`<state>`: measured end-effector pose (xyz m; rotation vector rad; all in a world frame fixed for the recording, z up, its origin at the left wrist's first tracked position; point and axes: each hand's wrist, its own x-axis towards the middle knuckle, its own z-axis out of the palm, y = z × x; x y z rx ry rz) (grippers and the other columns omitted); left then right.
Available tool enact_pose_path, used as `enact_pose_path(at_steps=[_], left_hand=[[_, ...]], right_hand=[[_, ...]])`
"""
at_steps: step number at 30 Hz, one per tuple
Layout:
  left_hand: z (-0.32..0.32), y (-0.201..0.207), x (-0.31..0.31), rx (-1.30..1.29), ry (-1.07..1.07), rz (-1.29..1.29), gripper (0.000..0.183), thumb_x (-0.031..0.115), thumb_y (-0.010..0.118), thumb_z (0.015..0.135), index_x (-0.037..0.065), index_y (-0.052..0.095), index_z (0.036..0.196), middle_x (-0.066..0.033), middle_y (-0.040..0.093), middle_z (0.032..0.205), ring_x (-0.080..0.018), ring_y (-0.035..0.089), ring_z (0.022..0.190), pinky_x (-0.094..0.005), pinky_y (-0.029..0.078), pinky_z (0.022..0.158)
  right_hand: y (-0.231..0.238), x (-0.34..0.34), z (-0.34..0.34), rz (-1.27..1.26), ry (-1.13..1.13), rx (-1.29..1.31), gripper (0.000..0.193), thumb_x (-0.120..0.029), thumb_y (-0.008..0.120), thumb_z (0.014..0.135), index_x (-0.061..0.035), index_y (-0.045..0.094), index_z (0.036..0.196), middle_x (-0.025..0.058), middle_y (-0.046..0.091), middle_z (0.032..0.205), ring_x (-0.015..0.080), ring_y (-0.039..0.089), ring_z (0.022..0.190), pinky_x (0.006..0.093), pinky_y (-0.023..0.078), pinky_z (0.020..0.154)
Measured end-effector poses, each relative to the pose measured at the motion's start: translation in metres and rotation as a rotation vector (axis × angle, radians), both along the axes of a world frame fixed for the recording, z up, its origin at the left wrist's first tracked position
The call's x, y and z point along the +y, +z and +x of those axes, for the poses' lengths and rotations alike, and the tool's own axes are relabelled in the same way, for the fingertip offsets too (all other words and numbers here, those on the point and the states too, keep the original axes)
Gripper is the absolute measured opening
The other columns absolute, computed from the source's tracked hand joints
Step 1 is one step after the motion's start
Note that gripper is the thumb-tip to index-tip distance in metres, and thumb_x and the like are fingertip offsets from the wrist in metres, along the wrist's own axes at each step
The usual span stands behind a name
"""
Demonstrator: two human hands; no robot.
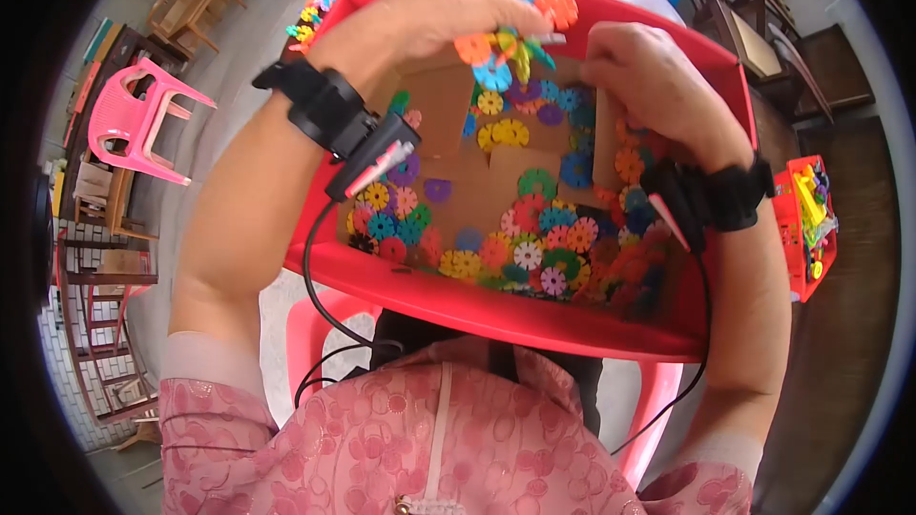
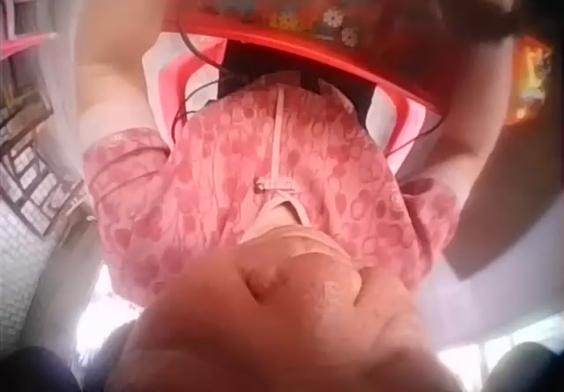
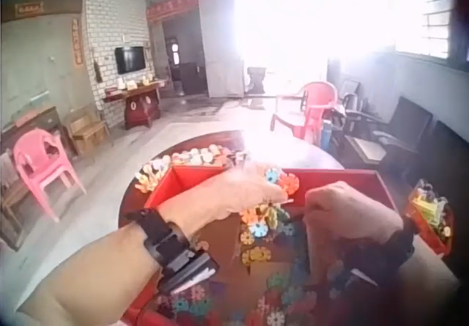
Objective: The person assembles colorful interlocking toy blocks by hand, picking them from a red box and connecting them into a structure.
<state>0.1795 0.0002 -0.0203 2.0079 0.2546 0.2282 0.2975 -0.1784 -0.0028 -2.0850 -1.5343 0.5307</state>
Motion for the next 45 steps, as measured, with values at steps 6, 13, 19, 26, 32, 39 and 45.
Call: enact_pose_path(at_steps=[6,13,19,26,32,39,45], left_hand=[[-0.004,0.010,-0.007,-0.073,0.058,0.376,0.038,0.014,0.066,0.077,-0.004,0.059,0.111,-0.0166,0.064,0.075,-0.0184,0.062,0.059,-0.0322,0.049,0.052],[-0.013,0.021,-0.022,0.168,0.005,0.434,0.040,0.017,0.069,0.076,-0.003,0.060,0.110,-0.0188,0.065,0.072,-0.0240,0.063,0.054,-0.0358,0.052,0.055],[-0.007,0.013,-0.017,0.081,-0.036,0.536,0.042,0.020,0.069,0.075,-0.004,0.061,0.108,-0.0211,0.066,0.084,-0.0278,0.066,0.071,-0.0377,0.052,0.070],[-0.005,0.002,-0.010,0.045,0.033,0.318,0.042,0.020,0.071,0.075,-0.003,0.061,0.109,-0.0172,0.067,0.091,-0.0253,0.065,0.080,-0.0351,0.052,0.072],[0.002,-0.007,-0.008,-0.071,0.129,-0.203,0.031,0.019,0.066,0.085,-0.002,0.062,0.107,-0.0066,0.062,0.101,-0.0136,0.058,0.091,-0.0301,0.050,0.072],[0.005,-0.007,-0.011,-0.044,0.250,-0.318,0.023,0.019,0.059,0.090,0.000,0.061,0.103,-0.0052,0.062,0.097,-0.0139,0.059,0.087,-0.0300,0.053,0.071],[0.006,0.005,-0.011,-0.092,0.193,-0.378,0.023,0.020,0.062,0.090,0.000,0.061,0.104,-0.0051,0.063,0.097,-0.0129,0.060,0.088,-0.0283,0.053,0.072]], right_hand=[[-0.075,0.000,-0.022,-0.041,0.651,-0.195,0.020,-0.001,0.063,0.070,-0.0017,0.060,0.090,0.0165,0.064,0.088,0.0363,0.060,0.081,0.0419,0.049,0.073],[-0.104,-0.005,-0.079,0.061,0.843,-0.270,0.025,-0.002,0.061,0.072,-0.0056,0.060,0.097,0.0154,0.058,0.092,0.0353,0.061,0.082,0.0413,0.051,0.068],[-0.122,-0.013,-0.098,0.098,0.855,-0.273,0.024,-0.008,0.057,0.076,-0.0098,0.060,0.100,0.0151,0.053,0.098,0.0316,0.063,0.077,0.0392,0.051,0.061],[-0.132,-0.007,-0.091,0.097,0.767,-0.415,0.018,-0.009,0.054,0.078,-0.0049,0.055,0.095,0.0147,0.052,0.098,0.0303,0.062,0.077,0.0389,0.051,0.061],[-0.120,-0.009,-0.093,0.245,0.806,-0.358,0.025,-0.010,0.052,0.080,-0.0040,0.055,0.104,0.0134,0.054,0.103,0.0296,0.062,0.088,0.0372,0.053,0.067],[-0.129,-0.013,-0.097,0.176,0.769,-0.402,0.016,-0.011,0.051,0.082,-0.0041,0.051,0.096,0.0149,0.055,0.088,0.0301,0.061,0.085,0.0390,0.052,0.062],[-0.147,-0.003,-0.057,0.080,0.835,-0.299,0.010,-0.006,0.060,0.079,-0.0004,0.057,0.086,0.0155,0.060,0.079,0.0302,0.062,0.079,0.0373,0.051,0.070]])
